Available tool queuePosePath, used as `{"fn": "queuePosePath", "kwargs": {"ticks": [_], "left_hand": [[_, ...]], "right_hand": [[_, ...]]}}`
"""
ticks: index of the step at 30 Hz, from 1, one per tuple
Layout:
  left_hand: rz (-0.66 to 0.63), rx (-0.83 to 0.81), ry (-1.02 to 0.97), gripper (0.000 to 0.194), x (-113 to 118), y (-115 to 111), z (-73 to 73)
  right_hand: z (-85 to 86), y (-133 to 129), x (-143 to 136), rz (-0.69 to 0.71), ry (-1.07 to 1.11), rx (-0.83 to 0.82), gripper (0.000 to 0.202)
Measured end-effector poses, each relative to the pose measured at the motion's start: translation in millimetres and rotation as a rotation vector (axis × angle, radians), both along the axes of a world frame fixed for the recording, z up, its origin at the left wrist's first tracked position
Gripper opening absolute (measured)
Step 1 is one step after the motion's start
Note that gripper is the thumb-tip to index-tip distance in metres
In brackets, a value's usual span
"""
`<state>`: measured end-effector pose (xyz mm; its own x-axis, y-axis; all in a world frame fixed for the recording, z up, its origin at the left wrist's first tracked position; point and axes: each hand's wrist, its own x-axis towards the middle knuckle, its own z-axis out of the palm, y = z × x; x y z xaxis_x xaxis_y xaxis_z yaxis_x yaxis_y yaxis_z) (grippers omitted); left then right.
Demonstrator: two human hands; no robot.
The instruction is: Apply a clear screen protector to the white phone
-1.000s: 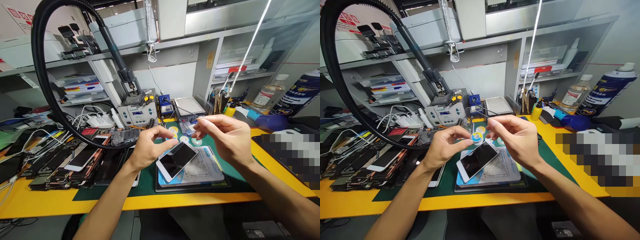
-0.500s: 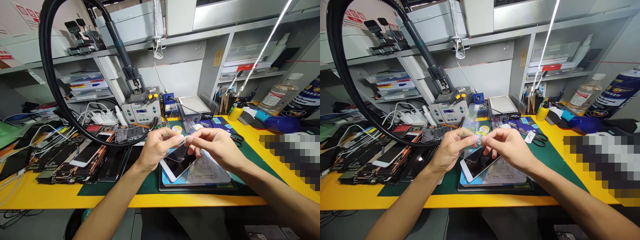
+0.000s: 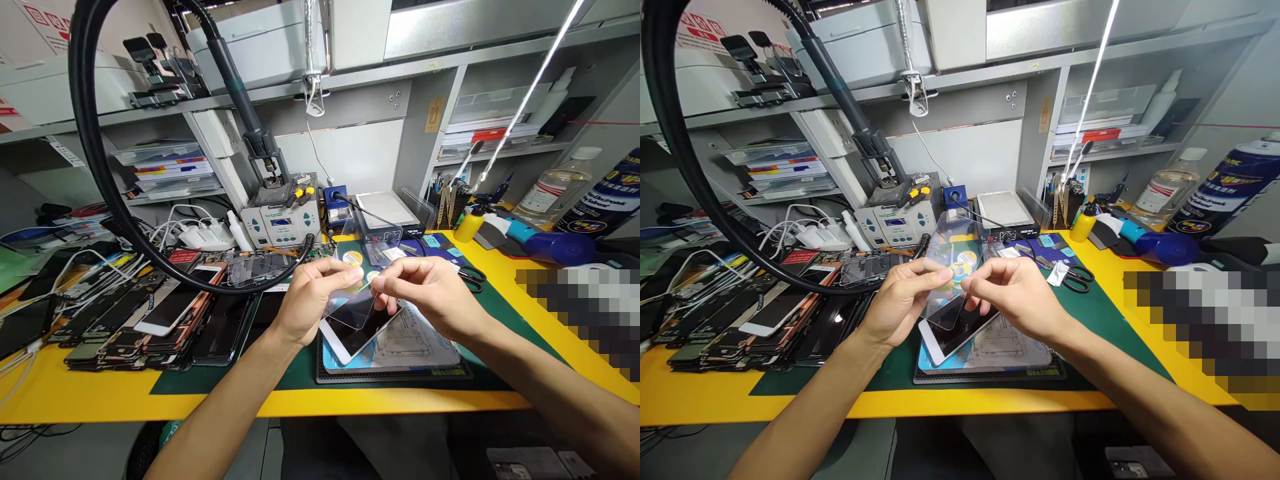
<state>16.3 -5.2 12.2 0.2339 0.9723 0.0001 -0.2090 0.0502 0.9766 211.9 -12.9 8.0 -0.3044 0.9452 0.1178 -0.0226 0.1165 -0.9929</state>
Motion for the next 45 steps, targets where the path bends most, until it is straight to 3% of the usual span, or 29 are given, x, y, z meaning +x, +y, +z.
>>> {"fn": "queuePosePath", "kwargs": {"ticks": [7, 17, 26, 31, 37, 42, 45], "left_hand": [[-0.009, 0.05, 0.01, 0.018, -5.6, 4.8, 1.2], [-0.13, 0.185, 0.052, 0.03, -10.7, 5.3, -0.9], [-0.167, 0.178, 0.085, 0.038, -12.6, 5.6, 2.5], [-0.075, 0.193, 0.106, 0.047, -14.2, 13.3, -0.5], [0.338, 0.552, 0.339, 0.031, -17.1, 21.9, -10.6], [0.445, 1.212, 0.743, 0.045, -19.0, 19.4, -16.1], [0.447, 1.437, 0.799, 0.048, -20.6, 19.1, -17.2]], "right_hand": [[3.3, 1.5, 2.0, 0.003, 0.027, -0.008, 0.029], [7.2, 3.6, 3.3, -0.004, 0.081, -0.066, 0.023], [5.1, 7.1, 4.2, 0.04, 0.149, -0.173, 0.02], [8.5, 8.6, 7.2, 0.037, 0.204, -0.189, 0.014], [9.3, 9.9, 8.9, 0.048, 0.265, -0.232, 0.015], [7.6, 12.4, 10.1, 0.111, 0.29, -0.288, 0.013], [9.2, 12.7, 10.5, 0.149, 0.283, -0.317, 0.013]]}}
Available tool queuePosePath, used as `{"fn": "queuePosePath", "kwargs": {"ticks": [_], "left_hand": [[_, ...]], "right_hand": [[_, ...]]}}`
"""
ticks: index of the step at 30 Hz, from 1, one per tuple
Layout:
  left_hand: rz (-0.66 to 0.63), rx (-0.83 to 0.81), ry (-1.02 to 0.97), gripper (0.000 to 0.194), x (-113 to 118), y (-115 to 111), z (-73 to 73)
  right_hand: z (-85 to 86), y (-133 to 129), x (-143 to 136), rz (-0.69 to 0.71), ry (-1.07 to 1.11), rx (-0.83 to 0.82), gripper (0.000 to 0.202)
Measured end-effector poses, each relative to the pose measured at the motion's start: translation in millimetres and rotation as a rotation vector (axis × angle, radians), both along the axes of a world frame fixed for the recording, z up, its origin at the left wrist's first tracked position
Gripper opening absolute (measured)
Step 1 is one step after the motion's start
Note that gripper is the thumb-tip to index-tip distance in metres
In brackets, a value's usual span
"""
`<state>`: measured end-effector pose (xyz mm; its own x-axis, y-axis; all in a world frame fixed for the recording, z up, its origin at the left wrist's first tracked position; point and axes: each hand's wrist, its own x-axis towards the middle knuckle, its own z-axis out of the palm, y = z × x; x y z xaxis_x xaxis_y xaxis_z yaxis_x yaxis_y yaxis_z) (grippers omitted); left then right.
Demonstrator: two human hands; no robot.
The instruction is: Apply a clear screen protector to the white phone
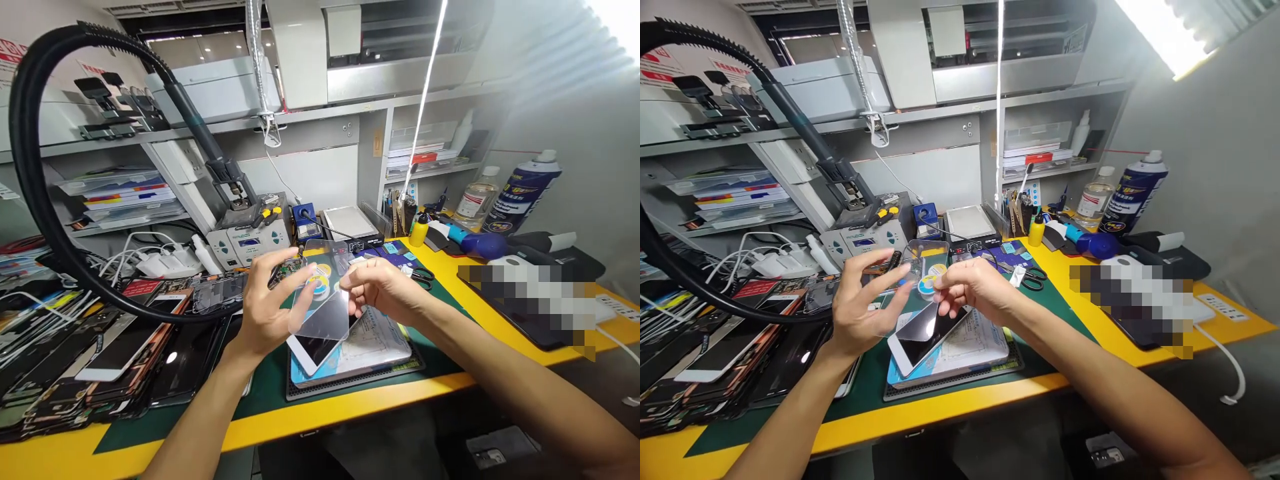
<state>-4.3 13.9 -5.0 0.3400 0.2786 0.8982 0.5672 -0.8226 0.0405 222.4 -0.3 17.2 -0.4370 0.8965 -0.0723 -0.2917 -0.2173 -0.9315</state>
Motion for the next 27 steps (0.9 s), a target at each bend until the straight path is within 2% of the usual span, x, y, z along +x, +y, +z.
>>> {"fn": "queuePosePath", "kwargs": {"ticks": [3, 5, 7, 9, 12, 14, 17, 22, 27], "left_hand": [[-0.042, 0.103, 0.038, 0.043, 0.3, 0.2, 1.7], [-0.086, 0.066, -0.008, 0.034, 2.2, -1.9, 3.9], [-0.124, -0.118, -0.143, 0.019, 4.8, -6.5, 6.0], [-0.172, -0.42, -0.35, 0.009, 7.0, -12.3, 7.7], [-0.298, -0.826, -0.584, 0.015, 8.9, -19.0, 9.0], [-0.37, -0.953, -0.625, 0.017, 9.8, -20.9, 8.8], [-0.405, -1.012, -0.617, 0.019, 11.4, -21.6, 6.4], [-0.398, -1.04, -0.599, 0.018, 14.5, -22.7, 2.3], [-0.401, -1.068, -0.529, 0.021, 18.1, -27.2, 5.7]], "right_hand": [[1.2, 1.2, 1.6, 0.036, 0.022, -0.029, 0.018], [1.3, 3.2, 3.6, 0.033, 0.048, -0.049, 0.023], [1.1, 5.5, 5.7, -0.004, 0.072, -0.034, 0.027], [0.7, 7.2, 6.9, -0.065, 0.069, 0.013, 0.029], [-0.2, 7.5, 6.4, -0.18, 0.011, 0.088, 0.033], [-1.1, 6.7, 5.0, -0.231, -0.03, 0.117, 0.037], [-2.2, 5.6, 2.9, -0.234, -0.05, 0.113, 0.039], [-2.0, 5.0, 1.4, -0.158, 0.009, 0.09, 0.036], [-2.0, 4.6, 0.4, -0.143, 0.072, 0.091, 0.035]]}}
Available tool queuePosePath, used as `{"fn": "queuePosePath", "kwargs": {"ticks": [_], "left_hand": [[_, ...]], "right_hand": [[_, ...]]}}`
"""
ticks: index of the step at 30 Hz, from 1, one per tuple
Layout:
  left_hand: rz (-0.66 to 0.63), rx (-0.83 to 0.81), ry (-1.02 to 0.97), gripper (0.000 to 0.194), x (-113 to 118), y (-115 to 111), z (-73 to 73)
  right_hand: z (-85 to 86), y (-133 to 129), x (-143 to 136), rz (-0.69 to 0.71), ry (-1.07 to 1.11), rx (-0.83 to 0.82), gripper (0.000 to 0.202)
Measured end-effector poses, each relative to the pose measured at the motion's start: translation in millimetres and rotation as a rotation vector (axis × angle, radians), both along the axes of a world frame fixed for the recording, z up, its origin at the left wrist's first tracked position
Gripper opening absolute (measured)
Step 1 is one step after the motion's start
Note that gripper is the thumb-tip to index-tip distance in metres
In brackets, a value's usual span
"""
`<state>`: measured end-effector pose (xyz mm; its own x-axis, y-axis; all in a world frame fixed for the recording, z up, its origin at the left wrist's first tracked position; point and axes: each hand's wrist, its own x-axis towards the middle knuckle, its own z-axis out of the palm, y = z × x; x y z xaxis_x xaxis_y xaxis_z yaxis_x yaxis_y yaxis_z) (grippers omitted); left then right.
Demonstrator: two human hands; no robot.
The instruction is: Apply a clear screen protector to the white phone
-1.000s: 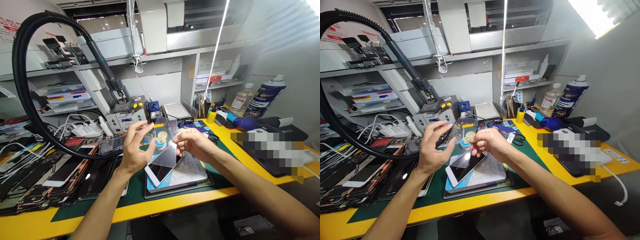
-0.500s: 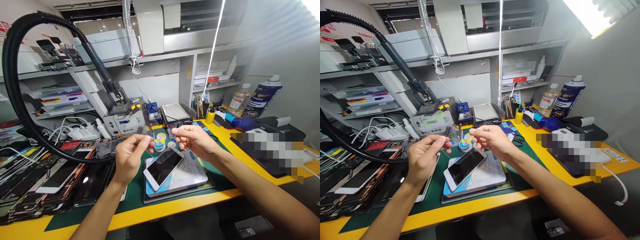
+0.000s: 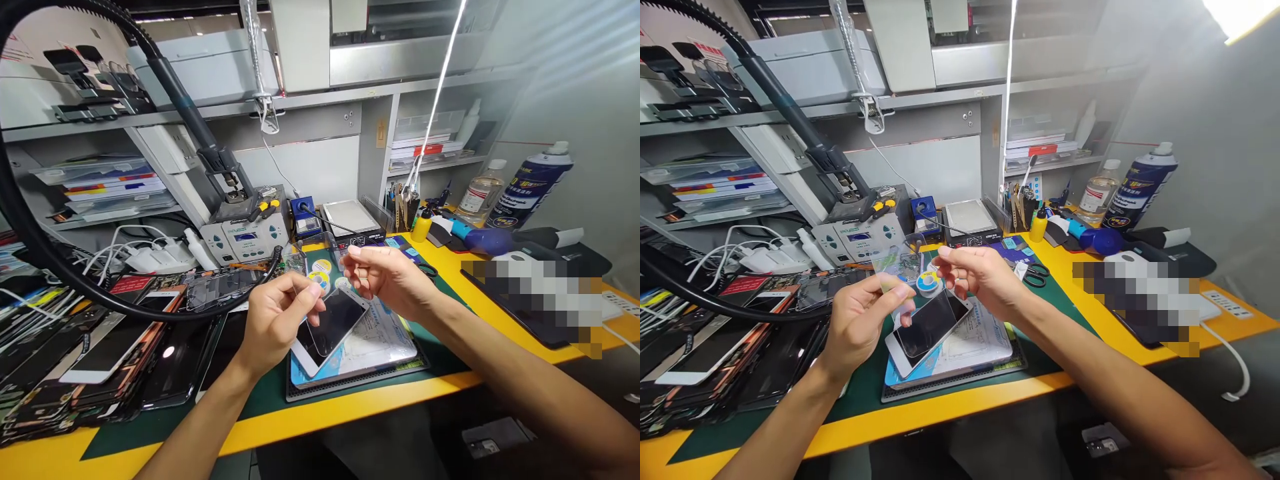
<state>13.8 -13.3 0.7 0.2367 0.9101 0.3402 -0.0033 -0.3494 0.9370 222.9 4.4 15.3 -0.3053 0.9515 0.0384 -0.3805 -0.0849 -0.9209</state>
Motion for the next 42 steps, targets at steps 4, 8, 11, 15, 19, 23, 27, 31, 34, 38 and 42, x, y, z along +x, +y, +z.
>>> {"fn": "queuePosePath", "kwargs": {"ticks": [4, 8, 11, 15, 19, 23, 27, 31, 34, 38, 42], "left_hand": [[-0.014, -0.009, 0.042, 0.02, 2.5, -3.0, 2.3], [-0.002, -0.014, 0.065, 0.02, 3.9, -3.2, 2.9], [0.033, -0.017, 0.08, 0.021, 4.0, -3.0, 3.8], [0.056, -0.02, 0.105, 0.022, 4.0, -3.4, 5.2], [0.048, -0.009, 0.109, 0.022, 3.6, -3.5, 6.4], [0.048, 0.008, 0.071, 0.023, -0.4, -0.8, 7.4], [0.063, 0.011, -0.002, 0.022, -5.5, 2.5, 6.8], [0.064, 0.02, 0.006, 0.022, -6.4, 1.8, 7.3], [0.071, 0.039, 0.03, 0.023, -5.3, -0.4, 9.3], [0.07, 0.06, 0.051, 0.023, -3.4, -2.3, 11.4], [0.053, 0.078, 0.065, 0.024, -2.1, -2.8, 11.1]], "right_hand": [[-0.1, -1.9, -2.1, 0.0, 0.004, 0.032, 0.03], [0.0, -3.4, -2.5, -0.045, -0.064, 0.086, 0.021], [-0.4, -2.0, -0.7, -0.088, -0.149, 0.13, 0.023], [-0.6, 0.5, 1.0, -0.105, -0.208, 0.16, 0.029], [0.4, 1.9, 1.8, -0.134, -0.263, 0.166, 0.034], [3.1, 5.5, 6.1, -0.17, -0.217, 0.145, 0.038], [5.0, 8.1, 7.7, -0.165, -0.134, 0.104, 0.039], [2.0, 6.6, 3.9, -0.094, -0.117, 0.049, 0.036], [0.2, 4.4, 3.9, -0.038, -0.102, 0.06, 0.034], [1.0, 2.3, 6.4, -0.02, -0.109, 0.069, 0.03], [1.5, 1.7, 5.5, -0.064, -0.123, 0.118, 0.032]]}}
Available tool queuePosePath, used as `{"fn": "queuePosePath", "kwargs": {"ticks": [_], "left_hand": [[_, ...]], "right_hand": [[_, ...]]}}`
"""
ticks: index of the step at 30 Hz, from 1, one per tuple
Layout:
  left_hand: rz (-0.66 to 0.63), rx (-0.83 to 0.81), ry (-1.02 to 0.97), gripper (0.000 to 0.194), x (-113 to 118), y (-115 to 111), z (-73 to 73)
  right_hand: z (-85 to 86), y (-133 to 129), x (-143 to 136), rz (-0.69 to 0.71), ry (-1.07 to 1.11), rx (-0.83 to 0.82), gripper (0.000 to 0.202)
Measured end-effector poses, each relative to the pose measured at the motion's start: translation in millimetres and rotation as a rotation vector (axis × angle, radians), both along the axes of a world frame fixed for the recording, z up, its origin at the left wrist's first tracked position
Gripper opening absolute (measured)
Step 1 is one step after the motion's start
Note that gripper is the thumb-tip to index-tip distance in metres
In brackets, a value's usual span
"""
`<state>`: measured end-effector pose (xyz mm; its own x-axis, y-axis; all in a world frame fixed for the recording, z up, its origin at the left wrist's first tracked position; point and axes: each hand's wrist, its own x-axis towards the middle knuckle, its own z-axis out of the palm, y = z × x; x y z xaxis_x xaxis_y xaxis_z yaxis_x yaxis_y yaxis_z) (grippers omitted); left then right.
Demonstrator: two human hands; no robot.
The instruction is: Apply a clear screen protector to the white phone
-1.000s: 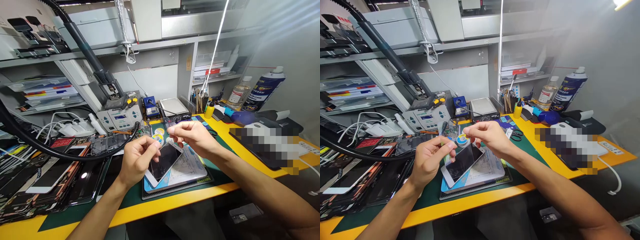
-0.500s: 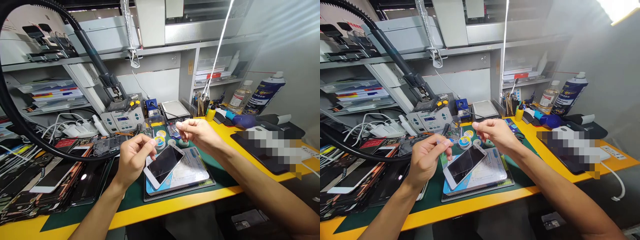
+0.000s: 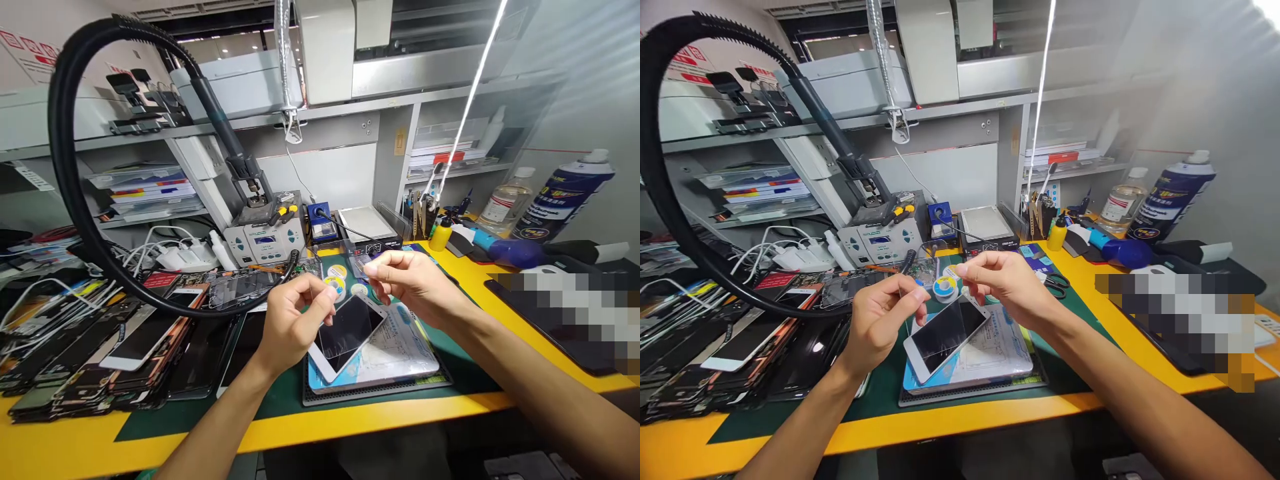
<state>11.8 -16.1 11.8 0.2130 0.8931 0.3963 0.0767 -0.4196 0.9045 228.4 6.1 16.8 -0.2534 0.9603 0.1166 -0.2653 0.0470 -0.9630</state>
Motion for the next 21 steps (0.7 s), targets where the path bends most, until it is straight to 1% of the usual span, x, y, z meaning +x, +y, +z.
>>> {"fn": "queuePosePath", "kwargs": {"ticks": [2, 4, 8, 14, 18, 21], "left_hand": [[0.001, 0.011, 0.006, 0.025, -0.1, 0.1, -0.4], [0.008, 0.017, 0.005, 0.024, -0.6, 0.2, -0.6], [0.001, 0.01, 0.0, 0.023, -1.2, -0.4, -1.0], [-0.051, -0.023, 0.033, 0.023, 0.1, -0.4, -5.4], [-0.071, -0.049, 0.032, 0.024, 1.1, 0.2, -9.4], [-0.079, -0.058, 0.027, 0.024, 2.1, -0.1, -9.6]], "right_hand": [[0.7, -1.0, -1.4, -0.031, -0.014, 0.015, 0.038], [2.0, -3.0, -2.8, -0.026, -0.047, 0.027, 0.039], [3.0, -8.3, -5.8, 0.099, -0.079, 0.014, 0.029], [-2.8, -9.6, -8.2, 0.343, 0.09, -0.094, 0.032], [-3.2, -9.1, -6.6, 0.363, 0.104, -0.122, 0.027], [-2.6, -9.1, -6.8, 0.377, 0.115, -0.129, 0.025]]}}
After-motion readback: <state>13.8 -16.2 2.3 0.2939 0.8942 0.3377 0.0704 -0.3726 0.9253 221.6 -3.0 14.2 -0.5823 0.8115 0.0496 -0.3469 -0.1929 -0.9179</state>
